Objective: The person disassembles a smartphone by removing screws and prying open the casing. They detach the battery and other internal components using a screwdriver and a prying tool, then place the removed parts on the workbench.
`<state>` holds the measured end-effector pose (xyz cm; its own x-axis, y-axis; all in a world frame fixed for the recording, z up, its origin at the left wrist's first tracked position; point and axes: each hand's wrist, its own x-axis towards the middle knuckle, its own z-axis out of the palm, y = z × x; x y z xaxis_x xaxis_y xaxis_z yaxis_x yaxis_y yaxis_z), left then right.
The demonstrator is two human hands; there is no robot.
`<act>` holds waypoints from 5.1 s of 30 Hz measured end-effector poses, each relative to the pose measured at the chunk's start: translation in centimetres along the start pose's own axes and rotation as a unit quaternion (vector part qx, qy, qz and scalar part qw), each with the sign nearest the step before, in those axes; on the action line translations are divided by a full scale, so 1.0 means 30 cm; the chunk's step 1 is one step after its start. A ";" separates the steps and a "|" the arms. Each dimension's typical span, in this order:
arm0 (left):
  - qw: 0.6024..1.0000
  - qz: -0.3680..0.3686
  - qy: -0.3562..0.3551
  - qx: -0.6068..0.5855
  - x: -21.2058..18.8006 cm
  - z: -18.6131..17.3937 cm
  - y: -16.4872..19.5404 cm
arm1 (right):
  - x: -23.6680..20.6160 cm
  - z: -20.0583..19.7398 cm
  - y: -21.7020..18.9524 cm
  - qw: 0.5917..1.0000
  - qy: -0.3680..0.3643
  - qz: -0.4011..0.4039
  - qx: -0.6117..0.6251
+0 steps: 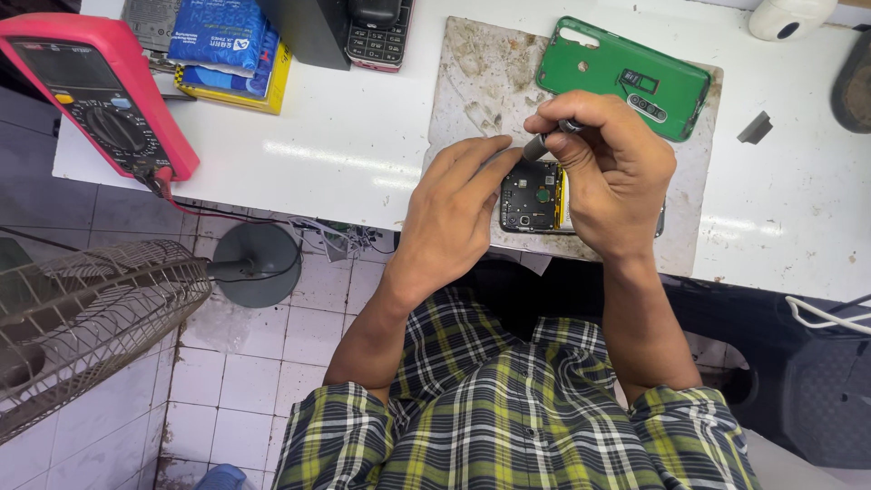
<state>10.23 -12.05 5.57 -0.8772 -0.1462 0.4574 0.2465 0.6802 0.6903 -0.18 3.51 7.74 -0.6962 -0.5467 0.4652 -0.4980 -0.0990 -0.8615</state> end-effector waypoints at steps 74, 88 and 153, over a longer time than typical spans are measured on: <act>0.986 0.063 -0.138 0.070 0.035 0.038 0.014 | -0.295 -0.169 0.009 0.973 0.226 0.011 -0.041; 0.986 0.061 -0.150 0.044 0.048 0.055 0.017 | -0.320 -0.132 0.056 0.974 0.226 0.021 0.022; 0.985 0.045 -0.164 0.026 0.048 0.067 -0.003 | -0.210 -0.266 -0.005 0.886 -0.186 -0.020 -0.424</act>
<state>8.13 -10.89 5.04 -0.9407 0.1503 0.3041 0.3154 0.7176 0.6210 0.14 13.61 6.57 -0.5291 -0.8088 0.2567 -0.8376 0.4495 -0.3104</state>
